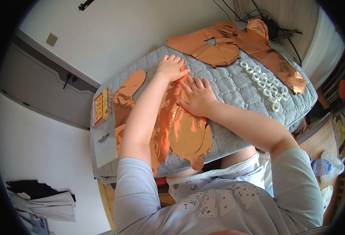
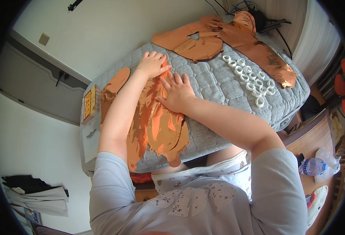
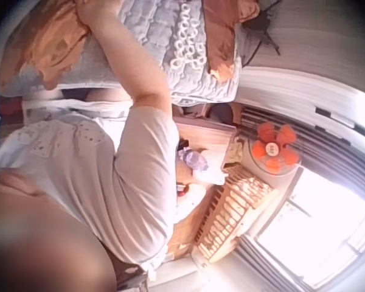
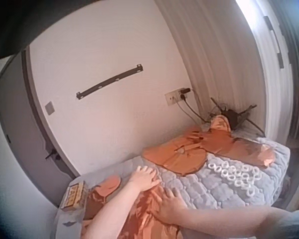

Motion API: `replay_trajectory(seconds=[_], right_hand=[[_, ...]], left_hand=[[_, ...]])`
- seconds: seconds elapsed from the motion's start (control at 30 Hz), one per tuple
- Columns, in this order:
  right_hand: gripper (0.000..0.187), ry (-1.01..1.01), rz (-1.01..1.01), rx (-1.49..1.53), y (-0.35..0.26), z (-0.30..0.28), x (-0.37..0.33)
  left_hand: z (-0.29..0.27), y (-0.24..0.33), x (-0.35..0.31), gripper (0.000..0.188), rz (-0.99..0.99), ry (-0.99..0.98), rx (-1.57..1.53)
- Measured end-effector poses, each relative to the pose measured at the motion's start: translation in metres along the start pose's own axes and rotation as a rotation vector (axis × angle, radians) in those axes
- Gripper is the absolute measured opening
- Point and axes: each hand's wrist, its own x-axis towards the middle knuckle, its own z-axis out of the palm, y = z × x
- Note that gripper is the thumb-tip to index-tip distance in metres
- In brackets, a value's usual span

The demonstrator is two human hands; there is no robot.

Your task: Organizing fall-themed decorative cards and inspecting foil balloon letters.

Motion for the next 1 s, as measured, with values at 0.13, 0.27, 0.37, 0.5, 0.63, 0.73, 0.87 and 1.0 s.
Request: replay_trajectory(seconds=[0.13, 0.27, 0.37, 0.5, 0.63, 0.73, 0.87, 1.0], right_hand=[[0.083, -0.029, 0.0, -0.004, 0.003, 0.001, 0.002], [0.084, -0.025, 0.009, 0.009, 0.001, 0.001, 0.004], [0.086, 0.004, 0.004, 0.008, 0.006, 0.008, 0.006], [0.089, 0.012, -0.001, -0.003, 0.0, 0.007, 0.007], [0.089, 0.076, -0.005, -0.022, 0.003, 0.011, 0.005], [0.082, -0.067, -0.017, 0.007, 0.007, 0.001, 0.003], [0.083, 0.0, -0.023, -0.276, 0.008, 0.016, 0.004], [0.088, 0.029, 0.005, -0.085, 0.0, 0.013, 0.008]], left_hand=[[-0.013, 0.002, 0.007, 0.071, -0.006, -0.117, 0.054], [-0.019, 0.002, 0.011, 0.078, -0.1, -0.236, -0.028], [-0.023, 0.006, 0.015, 0.084, -0.18, -0.287, -0.123], [-0.012, 0.009, 0.002, 0.07, -0.146, 0.095, -0.045], [-0.025, 0.036, -0.016, 0.045, -0.05, 0.508, -0.305], [-0.06, 0.064, -0.063, 0.026, 0.045, 0.571, -0.572], [-0.09, 0.099, -0.13, 0.019, 0.413, 0.505, -0.675], [-0.079, 0.124, -0.159, 0.016, 0.265, 0.452, -0.709]])
